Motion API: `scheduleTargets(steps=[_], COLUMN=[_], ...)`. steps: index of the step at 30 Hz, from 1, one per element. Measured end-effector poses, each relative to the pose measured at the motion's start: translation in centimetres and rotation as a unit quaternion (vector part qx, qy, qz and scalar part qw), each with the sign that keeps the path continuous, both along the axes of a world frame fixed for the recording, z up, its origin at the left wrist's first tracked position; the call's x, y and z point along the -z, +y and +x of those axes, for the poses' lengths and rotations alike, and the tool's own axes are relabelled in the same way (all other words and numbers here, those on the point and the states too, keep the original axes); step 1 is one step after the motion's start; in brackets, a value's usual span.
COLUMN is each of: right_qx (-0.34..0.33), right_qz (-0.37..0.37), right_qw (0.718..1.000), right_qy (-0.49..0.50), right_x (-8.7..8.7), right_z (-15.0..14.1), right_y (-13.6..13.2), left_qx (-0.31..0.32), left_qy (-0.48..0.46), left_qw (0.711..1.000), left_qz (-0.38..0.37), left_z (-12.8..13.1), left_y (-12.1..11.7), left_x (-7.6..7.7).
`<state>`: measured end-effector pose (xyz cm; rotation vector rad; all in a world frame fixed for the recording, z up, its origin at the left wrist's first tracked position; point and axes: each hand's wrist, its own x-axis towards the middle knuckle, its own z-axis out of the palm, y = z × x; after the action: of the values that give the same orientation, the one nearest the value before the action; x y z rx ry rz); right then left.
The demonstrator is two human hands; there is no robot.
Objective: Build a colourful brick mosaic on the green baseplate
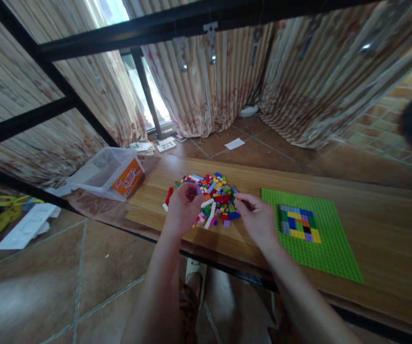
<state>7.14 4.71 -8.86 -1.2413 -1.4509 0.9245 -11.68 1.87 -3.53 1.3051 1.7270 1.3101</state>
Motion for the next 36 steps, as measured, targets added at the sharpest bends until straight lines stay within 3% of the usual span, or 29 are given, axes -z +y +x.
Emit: scheduleTargets(steps=[3, 9, 19, 23, 28, 36], right_qx=[-0.009, -0.029, -0.005, -0.014, -0.034, -0.053], right_qz=[0.051, 0.1, 0.135, 0.13, 0.132, 0.108], right_qw=[0.995, 0.98, 0.981, 0.982, 0.981, 0.981], right_qy=[-0.087, -0.171, -0.142, -0.135, -0.135, -0.15], right_x=[-0.4, -0.5, -0.2, -0.4, -0.5, 0.2], right_z=[-0.8, -1.5, -0.1, 0.1, 0.3, 0.9], right_y=[0.3, 0.6, 0.2, -0.3, -0.8, -1.2], left_qx=[-0.036, -0.019, 0.016, 0.05, 0.044, 0.053], left_qy=[-0.022, -0.053, 0.038, 0.129, 0.243, 0.248], left_qw=[0.999, 0.998, 0.997, 0.986, 0.96, 0.957], left_qz=[-0.01, -0.016, -0.067, -0.096, -0.135, -0.143], left_z=[-0.6, -0.7, -1.4, -0.7, 0.7, 2.5], left_y=[0.1, 0.6, 0.7, 0.5, 0.4, 0.7], left_x=[0.1, 0.3, 1.0, 0.6, 0.4, 0.3])
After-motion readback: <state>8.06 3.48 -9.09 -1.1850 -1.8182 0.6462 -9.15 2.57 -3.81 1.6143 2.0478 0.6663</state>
